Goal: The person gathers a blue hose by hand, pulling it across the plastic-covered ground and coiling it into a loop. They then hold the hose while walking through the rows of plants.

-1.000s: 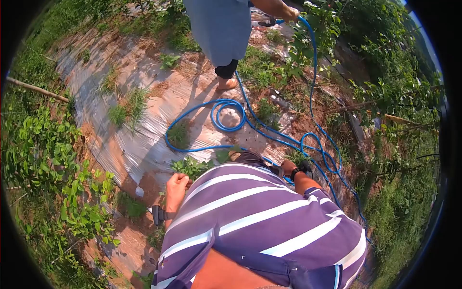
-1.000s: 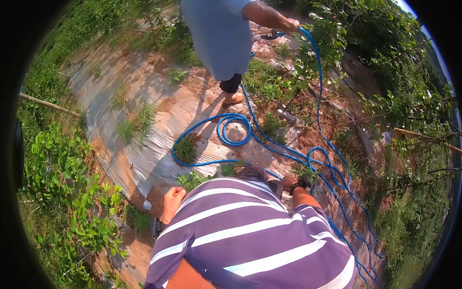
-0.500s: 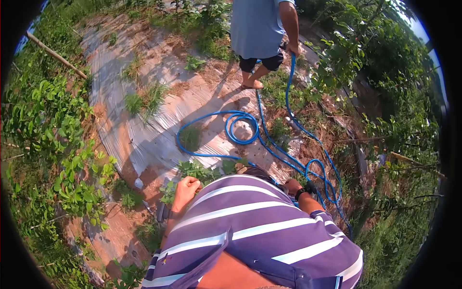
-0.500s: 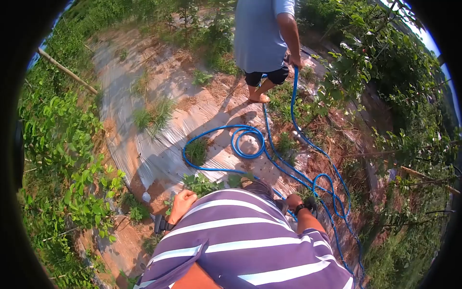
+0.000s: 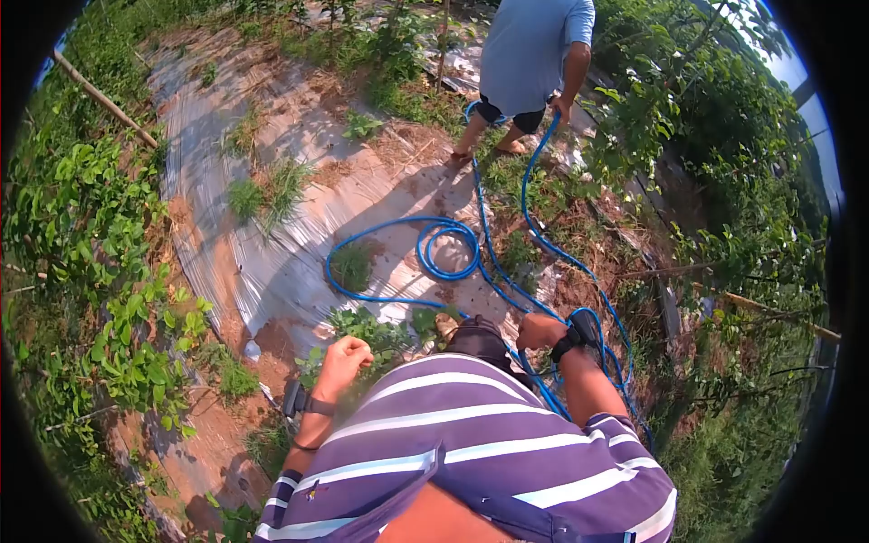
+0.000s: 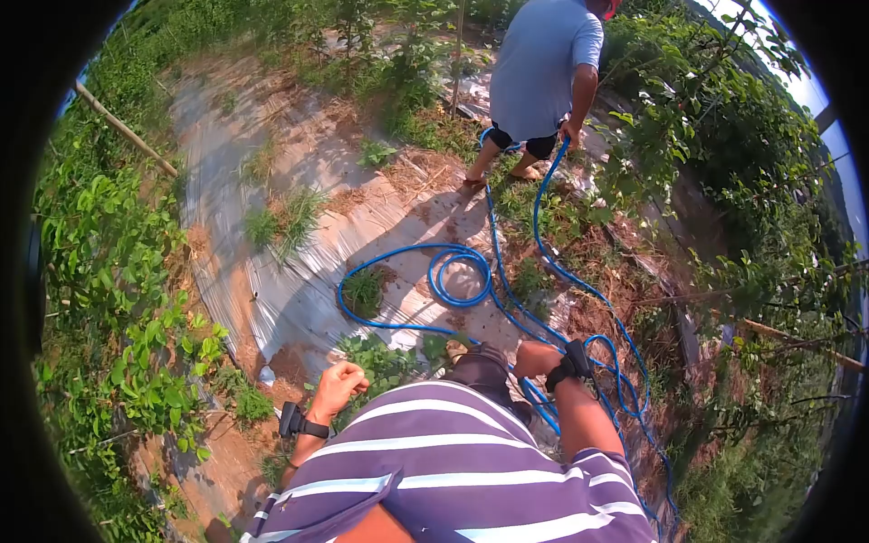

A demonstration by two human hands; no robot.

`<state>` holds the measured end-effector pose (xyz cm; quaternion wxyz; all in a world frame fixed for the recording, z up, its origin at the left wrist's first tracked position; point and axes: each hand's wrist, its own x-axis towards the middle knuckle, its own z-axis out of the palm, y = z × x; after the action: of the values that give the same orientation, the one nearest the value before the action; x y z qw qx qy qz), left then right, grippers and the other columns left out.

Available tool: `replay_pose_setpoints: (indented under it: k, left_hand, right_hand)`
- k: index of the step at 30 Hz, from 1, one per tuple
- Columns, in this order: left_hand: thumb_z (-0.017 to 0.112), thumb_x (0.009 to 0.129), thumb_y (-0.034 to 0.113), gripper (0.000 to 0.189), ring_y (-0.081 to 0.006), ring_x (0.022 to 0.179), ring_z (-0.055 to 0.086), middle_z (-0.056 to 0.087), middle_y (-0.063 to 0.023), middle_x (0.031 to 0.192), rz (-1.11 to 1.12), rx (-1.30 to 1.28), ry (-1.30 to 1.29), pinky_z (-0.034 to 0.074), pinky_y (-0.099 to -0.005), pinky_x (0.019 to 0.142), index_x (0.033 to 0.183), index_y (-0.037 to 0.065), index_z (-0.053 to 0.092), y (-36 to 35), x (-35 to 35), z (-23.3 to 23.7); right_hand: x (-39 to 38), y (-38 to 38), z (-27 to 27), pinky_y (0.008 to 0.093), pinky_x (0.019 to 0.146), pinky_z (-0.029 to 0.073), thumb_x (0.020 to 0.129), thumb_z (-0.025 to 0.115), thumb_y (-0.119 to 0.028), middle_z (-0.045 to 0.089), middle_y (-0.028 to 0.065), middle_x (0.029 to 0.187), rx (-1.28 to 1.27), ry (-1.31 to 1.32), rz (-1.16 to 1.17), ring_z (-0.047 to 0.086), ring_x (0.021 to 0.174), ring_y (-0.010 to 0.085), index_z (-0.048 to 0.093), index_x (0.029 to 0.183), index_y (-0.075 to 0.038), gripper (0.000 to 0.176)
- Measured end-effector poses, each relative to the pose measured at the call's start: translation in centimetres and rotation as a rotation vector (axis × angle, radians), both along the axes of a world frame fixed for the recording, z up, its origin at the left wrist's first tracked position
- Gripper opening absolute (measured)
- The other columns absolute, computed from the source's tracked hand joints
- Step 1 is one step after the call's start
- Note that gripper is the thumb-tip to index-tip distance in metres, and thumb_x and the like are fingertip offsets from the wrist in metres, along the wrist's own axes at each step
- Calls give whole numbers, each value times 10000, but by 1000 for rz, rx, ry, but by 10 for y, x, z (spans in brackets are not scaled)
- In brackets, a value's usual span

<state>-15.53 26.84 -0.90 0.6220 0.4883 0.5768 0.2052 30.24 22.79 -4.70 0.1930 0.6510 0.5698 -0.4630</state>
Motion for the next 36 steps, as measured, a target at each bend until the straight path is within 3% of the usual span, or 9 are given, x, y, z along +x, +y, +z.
replay_pose_setpoints:
  k: [7,12,15,17,23,24,27,28,36]
  left_hand:
    - [657,933,163,181,-134,758,680,720,-92,848,-187,39,-68,555,-286,682,981,-11,662,44,42,0]
    - [685,913,149,194,-149,809,679,718,-76,879,-343,5,-98,551,-291,746,1004,-21,664,73,96,15]
    - [706,899,145,243,-145,893,665,707,-69,973,-486,59,-70,541,-288,819,1088,3,650,70,130,15]
    - [721,896,149,385,-142,1034,633,664,-74,1145,-663,16,-258,530,-293,882,1245,37,601,65,149,10]
    - [695,937,207,544,-161,1192,576,574,-72,1325,-812,-9,-596,456,-324,1036,1417,49,492,38,187,57]
    - [636,987,235,400,-172,1177,591,613,-72,1263,-730,-204,-710,432,-335,1066,1328,39,561,34,188,77]
    - [581,1024,243,264,-192,1162,608,656,-74,1162,-759,-304,-784,446,-345,1055,1191,43,626,33,184,65]
    - [544,1046,254,229,-209,1132,628,685,-74,1053,-709,-322,-742,471,-360,1023,1042,47,640,27,182,62]
    - [553,1034,193,198,-218,1035,664,695,-75,855,-665,-384,-655,508,-378,946,929,43,630,7,167,53]
  right_hand:
    - [-37,86,50,436,614,493,735,669,-345,681,140,711,118,170,414,650,650,299,729,811,-29,330]
    - [-66,139,113,446,590,475,733,604,-250,654,135,663,134,193,449,633,623,312,707,771,-25,251]
    - [-77,155,151,452,592,478,738,568,-213,651,123,643,231,234,429,636,615,307,702,750,-21,235]
    - [-87,165,165,463,650,496,786,576,-246,687,157,772,263,281,534,661,744,364,721,845,-55,247]
    - [-120,152,194,475,661,482,797,584,-264,675,159,742,438,369,568,649,739,375,706,806,-61,237]
    - [-122,149,199,473,663,484,797,587,-268,672,159,736,442,390,559,650,735,375,703,800,-61,237]
    - [-125,136,192,469,669,489,799,589,-272,665,160,723,469,431,529,649,723,374,696,788,-61,237]
    - [-123,136,190,467,673,492,801,589,-272,662,160,716,492,437,516,649,715,373,693,782,-60,237]
    - [-125,104,174,468,641,492,816,585,-271,641,153,685,560,508,406,636,682,366,684,759,-50,248]
